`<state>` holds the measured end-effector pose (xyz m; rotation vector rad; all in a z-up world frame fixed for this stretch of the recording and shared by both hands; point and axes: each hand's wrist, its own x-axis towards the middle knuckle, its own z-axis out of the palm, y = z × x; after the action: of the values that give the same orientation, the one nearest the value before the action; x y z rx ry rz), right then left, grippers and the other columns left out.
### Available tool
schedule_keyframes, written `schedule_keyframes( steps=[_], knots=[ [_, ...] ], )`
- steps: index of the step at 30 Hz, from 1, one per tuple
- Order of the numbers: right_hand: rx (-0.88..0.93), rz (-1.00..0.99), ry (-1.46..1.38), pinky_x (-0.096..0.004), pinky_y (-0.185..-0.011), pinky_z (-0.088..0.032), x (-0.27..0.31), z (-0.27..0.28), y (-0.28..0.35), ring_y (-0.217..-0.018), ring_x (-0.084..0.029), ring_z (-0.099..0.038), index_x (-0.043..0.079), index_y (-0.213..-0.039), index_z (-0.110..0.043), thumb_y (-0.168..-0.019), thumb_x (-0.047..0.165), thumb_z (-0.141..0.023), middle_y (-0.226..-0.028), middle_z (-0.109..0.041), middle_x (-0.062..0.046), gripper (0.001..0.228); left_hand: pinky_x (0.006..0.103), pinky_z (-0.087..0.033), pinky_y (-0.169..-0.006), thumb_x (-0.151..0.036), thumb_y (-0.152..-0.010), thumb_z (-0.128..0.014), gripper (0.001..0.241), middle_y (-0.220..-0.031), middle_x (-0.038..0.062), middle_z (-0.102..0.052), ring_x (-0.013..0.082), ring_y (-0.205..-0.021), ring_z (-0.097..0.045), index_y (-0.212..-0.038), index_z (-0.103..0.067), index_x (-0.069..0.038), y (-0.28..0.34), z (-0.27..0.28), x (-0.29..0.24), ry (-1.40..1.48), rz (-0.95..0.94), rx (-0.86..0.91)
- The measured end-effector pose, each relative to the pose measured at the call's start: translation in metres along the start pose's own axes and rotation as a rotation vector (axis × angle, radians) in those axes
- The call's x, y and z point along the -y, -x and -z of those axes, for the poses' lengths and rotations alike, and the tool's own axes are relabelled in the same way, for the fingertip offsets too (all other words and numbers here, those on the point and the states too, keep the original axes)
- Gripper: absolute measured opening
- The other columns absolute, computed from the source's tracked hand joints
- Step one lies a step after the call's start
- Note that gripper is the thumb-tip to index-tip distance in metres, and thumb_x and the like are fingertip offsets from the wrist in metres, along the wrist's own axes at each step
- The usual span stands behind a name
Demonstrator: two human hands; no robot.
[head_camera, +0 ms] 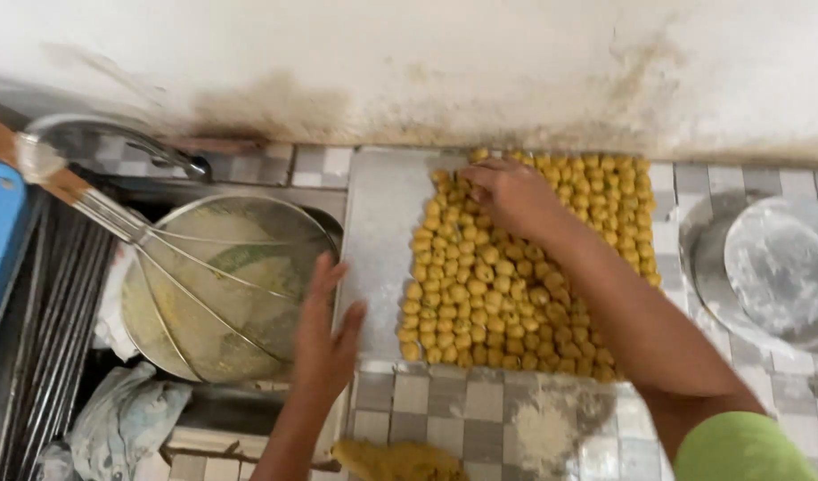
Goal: The person portions a yellow dough mixture into small balls, weighs each on a digital scale, and places them on a metal tray. The person uses a scale to ensure consistent size and arranges the balls in rows on the tray.
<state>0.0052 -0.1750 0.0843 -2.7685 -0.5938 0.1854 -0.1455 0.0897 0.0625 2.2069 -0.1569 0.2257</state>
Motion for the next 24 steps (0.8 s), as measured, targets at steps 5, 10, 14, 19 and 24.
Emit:
schedule_keyframes(
  steps=[5, 10, 14, 19, 24],
  knots=[
    [-0.113, 0.215, 0.043, -0.054, -0.075, -0.055, -0.027, -0.015, 0.085, -0.1, -0.042, -0.06, 0.008, -0.119, -0.059, -0.083, 0.014, -0.06, -0.121, -0.056, -0.023, 0.037, 0.0382, -0.044, -0.091, -0.013, -0.084, -0.056, 0.067, -0.124, 0.013, -0.058, 0.0238, -0.116, -0.056, -0.143, -0.025, -0.008, 0.107, 0.034, -0.01, -0.115, 0.176, -0.129],
    [-0.035, -0.043, 0.06, -0.054, -0.091, -0.047, -0.021, -0.026, 0.119, -0.113, -0.038, -0.05, 0.013, -0.133, -0.045, -0.088, 0.014, -0.053, -0.135, -0.045, -0.014, 0.046, 0.0325, -0.044, -0.093, -0.002, -0.081, -0.051, 0.065, -0.116, 0.017, -0.058, 0.0222, -0.112, -0.055, -0.142, -0.028, -0.004, 0.179, 0.014, -0.035, 0.098, 0.512, -0.382],
    [-0.096, -0.126, -0.016, -0.056, -0.071, -0.043, -0.03, -0.05, 0.114, -0.1, -0.041, -0.046, 0.01, -0.131, -0.048, -0.089, 0.008, -0.048, -0.131, -0.051, -0.013, 0.042, 0.0279, -0.042, -0.094, -0.004, -0.083, -0.048, 0.06, -0.121, 0.014, -0.059, 0.0198, -0.115, -0.055, -0.14, -0.033, -0.008, 0.195, 0.021, -0.051, 0.231, 0.66, -0.298],
    [0.106, -0.32, 0.108, -0.056, -0.093, -0.033, -0.029, -0.052, 0.095, -0.117, -0.036, -0.041, 0.013, -0.137, -0.04, -0.086, 0.021, -0.052, -0.127, -0.047, -0.014, 0.054, 0.0185, -0.036, -0.098, -0.011, -0.084, -0.05, 0.06, -0.12, 0.007, -0.061, 0.0114, -0.11, -0.058, -0.141, -0.032, -0.008, 0.205, 0.05, -0.046, 0.094, 0.396, -0.273],
    [0.254, -0.39, 0.198, -0.054, -0.099, -0.033, -0.011, -0.019, 0.091, -0.119, -0.031, -0.041, 0.018, -0.12, -0.056, -0.086, 0.021, -0.056, -0.124, -0.05, -0.012, 0.034, 0.0204, -0.047, -0.084, 0.0, -0.08, -0.053, 0.063, -0.123, 0.011, -0.059, 0.0135, -0.113, -0.057, -0.139, -0.035, -0.009, 0.22, 0.056, -0.039, 0.198, 0.539, -0.285]
  ],
)
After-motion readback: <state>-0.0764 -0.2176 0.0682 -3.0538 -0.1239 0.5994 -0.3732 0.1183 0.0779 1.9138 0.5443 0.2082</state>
